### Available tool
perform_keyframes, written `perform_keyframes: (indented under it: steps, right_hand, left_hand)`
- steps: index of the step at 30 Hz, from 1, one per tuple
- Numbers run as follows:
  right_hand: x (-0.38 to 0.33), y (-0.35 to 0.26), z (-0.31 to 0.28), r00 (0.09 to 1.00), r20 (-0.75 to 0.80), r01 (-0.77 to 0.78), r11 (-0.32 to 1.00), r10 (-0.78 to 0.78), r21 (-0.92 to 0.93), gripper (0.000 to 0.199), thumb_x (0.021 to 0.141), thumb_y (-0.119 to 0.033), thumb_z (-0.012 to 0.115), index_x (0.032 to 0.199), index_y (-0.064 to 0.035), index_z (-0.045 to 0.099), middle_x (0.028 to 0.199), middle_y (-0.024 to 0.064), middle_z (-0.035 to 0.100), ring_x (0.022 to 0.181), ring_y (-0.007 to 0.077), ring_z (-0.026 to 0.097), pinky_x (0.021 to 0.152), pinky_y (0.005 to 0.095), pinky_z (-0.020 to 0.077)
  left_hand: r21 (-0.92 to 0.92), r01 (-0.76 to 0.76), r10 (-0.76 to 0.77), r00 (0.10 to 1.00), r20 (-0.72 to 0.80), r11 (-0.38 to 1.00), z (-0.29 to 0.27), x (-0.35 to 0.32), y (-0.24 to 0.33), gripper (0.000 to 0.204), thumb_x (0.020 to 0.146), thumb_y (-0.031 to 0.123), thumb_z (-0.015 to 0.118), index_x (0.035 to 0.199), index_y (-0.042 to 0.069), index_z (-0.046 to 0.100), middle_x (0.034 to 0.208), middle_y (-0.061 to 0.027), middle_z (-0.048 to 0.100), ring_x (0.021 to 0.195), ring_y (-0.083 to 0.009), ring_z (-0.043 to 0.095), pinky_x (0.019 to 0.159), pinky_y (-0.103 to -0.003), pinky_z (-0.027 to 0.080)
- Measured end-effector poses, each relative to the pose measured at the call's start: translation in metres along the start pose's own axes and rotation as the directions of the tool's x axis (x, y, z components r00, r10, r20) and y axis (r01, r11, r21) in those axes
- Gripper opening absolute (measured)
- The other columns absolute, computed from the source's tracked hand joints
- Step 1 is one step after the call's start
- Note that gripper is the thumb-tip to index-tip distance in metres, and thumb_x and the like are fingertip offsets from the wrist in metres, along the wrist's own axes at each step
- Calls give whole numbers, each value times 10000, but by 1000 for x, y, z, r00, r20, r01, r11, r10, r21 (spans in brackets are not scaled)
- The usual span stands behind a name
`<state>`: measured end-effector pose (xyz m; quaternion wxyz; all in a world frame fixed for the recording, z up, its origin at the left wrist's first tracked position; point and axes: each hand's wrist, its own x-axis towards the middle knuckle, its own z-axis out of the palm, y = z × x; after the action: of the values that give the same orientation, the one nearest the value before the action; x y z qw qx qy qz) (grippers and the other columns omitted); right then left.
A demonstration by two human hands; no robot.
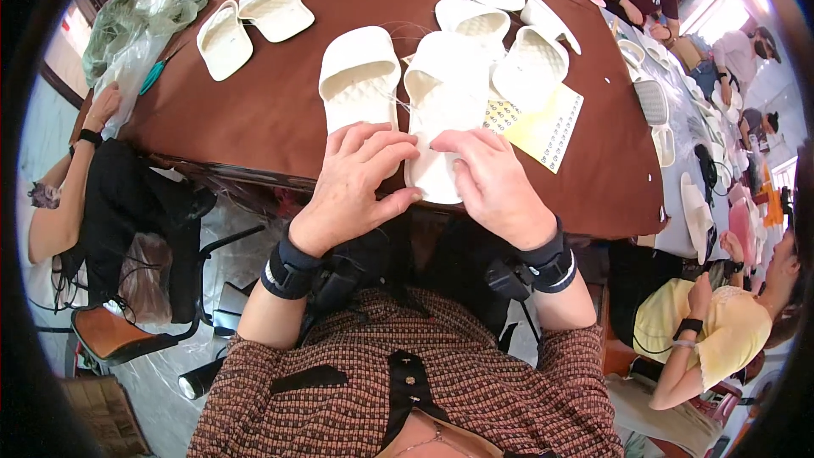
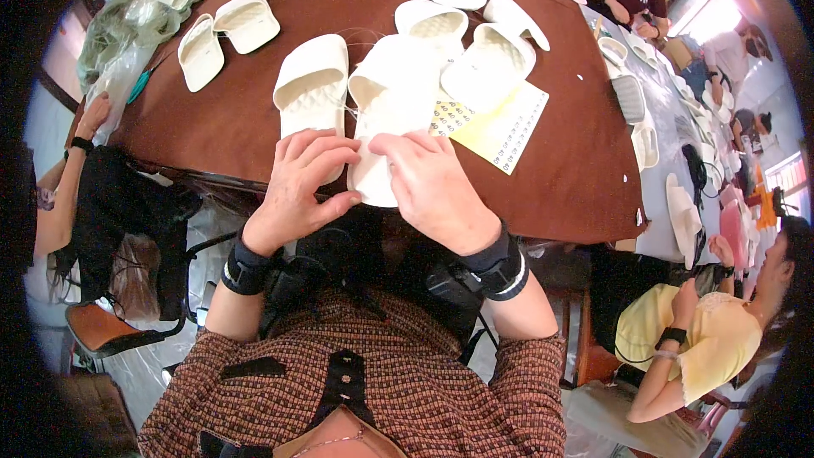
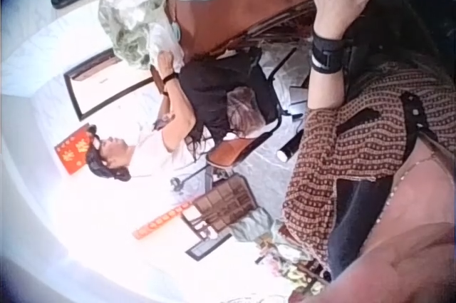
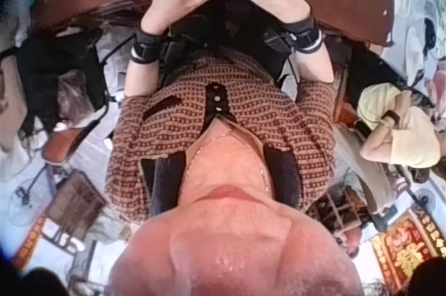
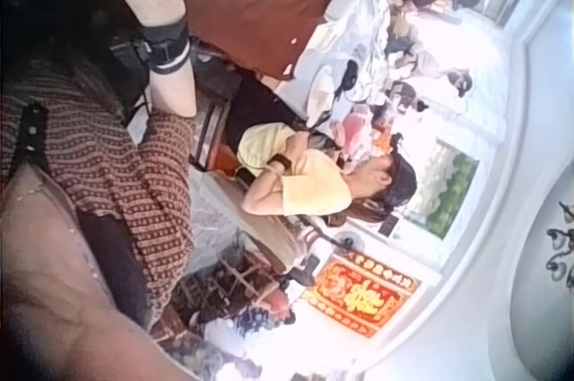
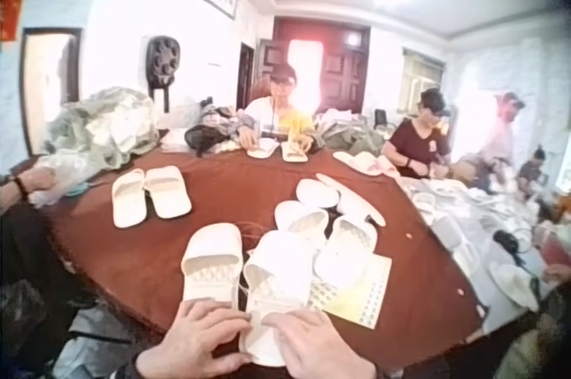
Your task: Inspecting and sorting slippers at a manufacturing station.
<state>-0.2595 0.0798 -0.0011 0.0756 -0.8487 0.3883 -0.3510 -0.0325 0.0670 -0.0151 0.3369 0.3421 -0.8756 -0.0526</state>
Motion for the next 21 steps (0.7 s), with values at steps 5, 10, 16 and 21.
perform_keyframes:
  steps: [5,10,16,21]
  right_hand:
    - [0,-25,5,996,48,84,947,-73,-311,380,796,-26,613,1175,-33,592,1096,101,657,1036,252,612,884,393,465]
    - [2,-26,15,988,17,148,889,-156,-434,274,841,-159,580,1093,-54,585,1004,49,608,976,199,581,826,355,447]
    - [-2,0,4,999,-38,-39,999,39,-4,368,769,79,516,1102,-38,617,1054,121,661,1018,310,617,890,408,466]
    - [-9,0,9,997,-72,-34,999,33,-10,360,787,65,511,1114,-48,612,1073,114,661,1031,295,615,890,394,464]
  left_hand:
    - [1,4,-4,1000,21,1000,-1,2,0,489,729,242,804,1168,111,633,1227,-34,619,1201,-275,520,1049,-441,346]
    - [16,-4,3,1000,13,1000,2,2,-1,507,722,237,809,1173,101,623,1234,-34,615,1207,-275,518,1051,-441,346]
    - [14,20,-21,999,29,1000,-1,-3,1,495,724,231,801,1162,99,614,1261,-42,627,1230,-286,516,1055,-437,340]
    - [10,9,-9,1000,15,1000,1,1,1,480,729,233,799,1154,105,615,1253,-43,629,1225,-285,519,1047,-435,343]
